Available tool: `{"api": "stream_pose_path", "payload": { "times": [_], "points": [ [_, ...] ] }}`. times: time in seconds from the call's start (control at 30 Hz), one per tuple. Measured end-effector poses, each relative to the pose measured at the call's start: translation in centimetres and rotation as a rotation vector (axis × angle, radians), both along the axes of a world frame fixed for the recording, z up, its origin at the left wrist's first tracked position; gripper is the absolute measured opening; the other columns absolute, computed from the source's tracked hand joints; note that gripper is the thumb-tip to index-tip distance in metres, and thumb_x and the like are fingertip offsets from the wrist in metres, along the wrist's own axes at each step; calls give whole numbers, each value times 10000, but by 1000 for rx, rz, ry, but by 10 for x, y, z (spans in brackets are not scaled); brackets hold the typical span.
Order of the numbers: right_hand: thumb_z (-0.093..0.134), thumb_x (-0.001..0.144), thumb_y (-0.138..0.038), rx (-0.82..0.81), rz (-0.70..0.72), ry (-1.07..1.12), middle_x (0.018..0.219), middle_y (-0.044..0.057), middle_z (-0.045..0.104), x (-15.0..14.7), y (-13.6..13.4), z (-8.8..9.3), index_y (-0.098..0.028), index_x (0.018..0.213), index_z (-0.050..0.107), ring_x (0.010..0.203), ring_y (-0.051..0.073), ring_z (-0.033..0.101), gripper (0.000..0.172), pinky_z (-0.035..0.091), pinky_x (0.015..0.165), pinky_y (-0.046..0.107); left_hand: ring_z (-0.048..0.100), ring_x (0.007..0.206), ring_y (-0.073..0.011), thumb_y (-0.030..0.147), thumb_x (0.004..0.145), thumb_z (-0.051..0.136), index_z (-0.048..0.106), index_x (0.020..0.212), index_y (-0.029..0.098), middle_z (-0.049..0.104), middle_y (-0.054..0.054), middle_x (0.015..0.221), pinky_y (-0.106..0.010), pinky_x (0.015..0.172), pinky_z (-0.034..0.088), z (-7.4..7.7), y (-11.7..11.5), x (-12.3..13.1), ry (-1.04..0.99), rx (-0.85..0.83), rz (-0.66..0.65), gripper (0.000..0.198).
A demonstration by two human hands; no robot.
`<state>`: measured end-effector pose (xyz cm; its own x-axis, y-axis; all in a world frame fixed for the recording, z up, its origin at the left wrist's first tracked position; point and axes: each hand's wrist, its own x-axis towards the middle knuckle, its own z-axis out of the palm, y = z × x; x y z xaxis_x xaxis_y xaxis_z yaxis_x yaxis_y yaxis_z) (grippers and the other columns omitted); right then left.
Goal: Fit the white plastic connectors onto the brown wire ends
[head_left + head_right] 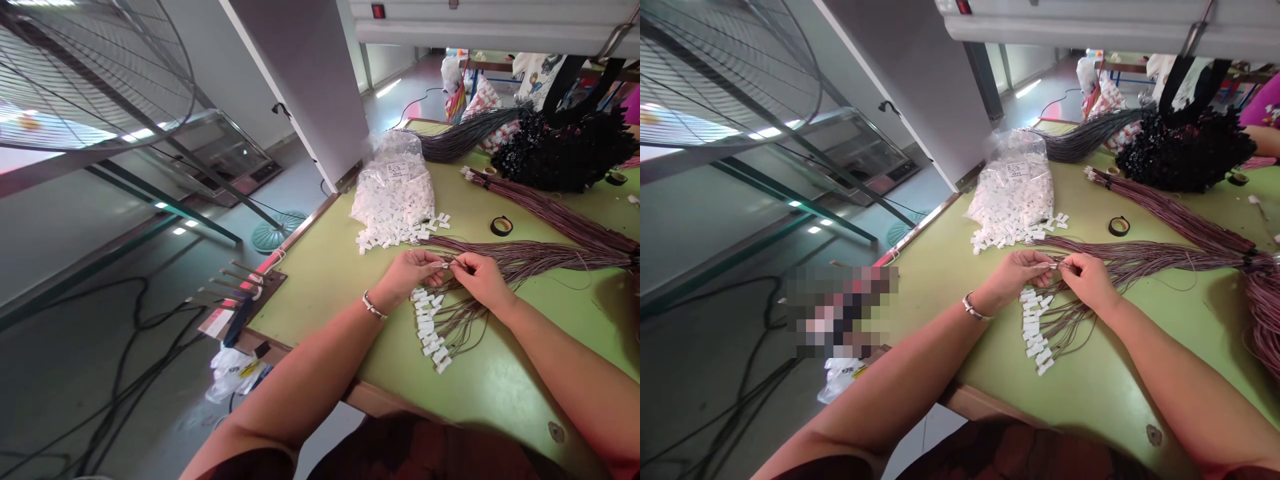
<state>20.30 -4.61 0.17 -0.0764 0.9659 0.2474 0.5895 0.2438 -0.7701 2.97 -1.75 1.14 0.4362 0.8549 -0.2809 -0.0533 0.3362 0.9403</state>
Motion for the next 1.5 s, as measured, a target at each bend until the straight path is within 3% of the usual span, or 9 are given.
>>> {"api": "stream_pose_path", "payload": {
  "times": [0.6, 0.73, 0.87, 0.97, 1.0, 1.13, 1.17, 1.27, 1.5],
  "points": [
    [511, 646, -176, 34, -26, -120, 569, 2, 554, -3, -2, -2, -185, 579, 559, 584, 136, 484, 83, 351, 567, 250, 576, 471, -79, 178, 718, 719, 621, 736, 95, 625, -10, 530, -210, 531, 500, -4, -6, 6, 86, 98, -22, 130],
    [557, 677, -225, -81, 41, 6, 585, 1, 582, 2, 1, 3, -172, 600, 597, 569, 126, 490, 102, 372, 568, 253, 571, 484, -95, 170, 738, 684, 627, 762, 118, 612, -4, 534, -221, 516, 481, -1, -11, 3, 175, 141, -55, 81],
    [666, 681, -382, -267, -56, 501, 692, 33, 655, 5, 2, 7, -164, 762, 658, 583, 130, 555, 232, 451, 589, 274, 599, 580, -125, 156, 729, 652, 674, 784, 155, 666, -33, 664, -237, 554, 474, 9, -22, -1, 293, 388, -356, 59],
    [722, 652, -421, -394, 8, 651, 656, 21, 638, 7, 2, 6, -164, 781, 669, 499, 96, 506, 292, 439, 518, 257, 622, 759, -153, 163, 731, 640, 697, 738, 180, 697, -56, 820, -254, 710, 482, 23, -22, -14, 286, 667, -583, 60],
    [735, 644, -411, -402, 37, 653, 638, 11, 626, 8, 2, 5, -165, 788, 676, 480, 84, 482, 291, 419, 492, 244, 618, 780, -159, 173, 748, 618, 694, 728, 181, 695, -60, 832, -261, 732, 474, 27, -18, -22, 344, 714, -515, 79],
    [709, 690, -385, -347, 73, 642, 656, 11, 612, 10, 4, 2, -166, 839, 688, 498, 79, 457, 265, 397, 482, 235, 583, 710, -199, 276, 795, 541, 644, 729, 151, 654, -84, 734, -302, 656, 431, 32, 13, -70, 983, 581, 254, 175],
    [686, 713, -389, -338, 75, 638, 667, 18, 615, 9, 4, 2, -164, 841, 688, 502, 82, 456, 259, 403, 491, 240, 579, 740, -220, 326, 767, 582, 635, 762, 144, 650, -98, 757, -312, 659, 421, 30, 22, -81, 1122, 533, 346, 189],
    [650, 741, -395, -328, 58, 628, 670, 25, 625, 6, 4, 3, -164, 846, 679, 500, 84, 448, 255, 396, 486, 237, 574, 788, -248, 389, 666, 679, 617, 838, 134, 650, -128, 843, -312, 656, 406, 19, 42, -104, 1277, 464, 310, 314],
    [665, 703, -424, -273, 15, 491, 619, -12, 567, -1, 1, 1, -165, 772, 656, 503, 91, 435, 268, 372, 482, 234, 561, 685, -191, 229, 662, 609, 629, 694, 159, 646, -69, 709, -280, 614, 394, 6, 50, -113, 1248, 532, 173, 80]
  ]
}}
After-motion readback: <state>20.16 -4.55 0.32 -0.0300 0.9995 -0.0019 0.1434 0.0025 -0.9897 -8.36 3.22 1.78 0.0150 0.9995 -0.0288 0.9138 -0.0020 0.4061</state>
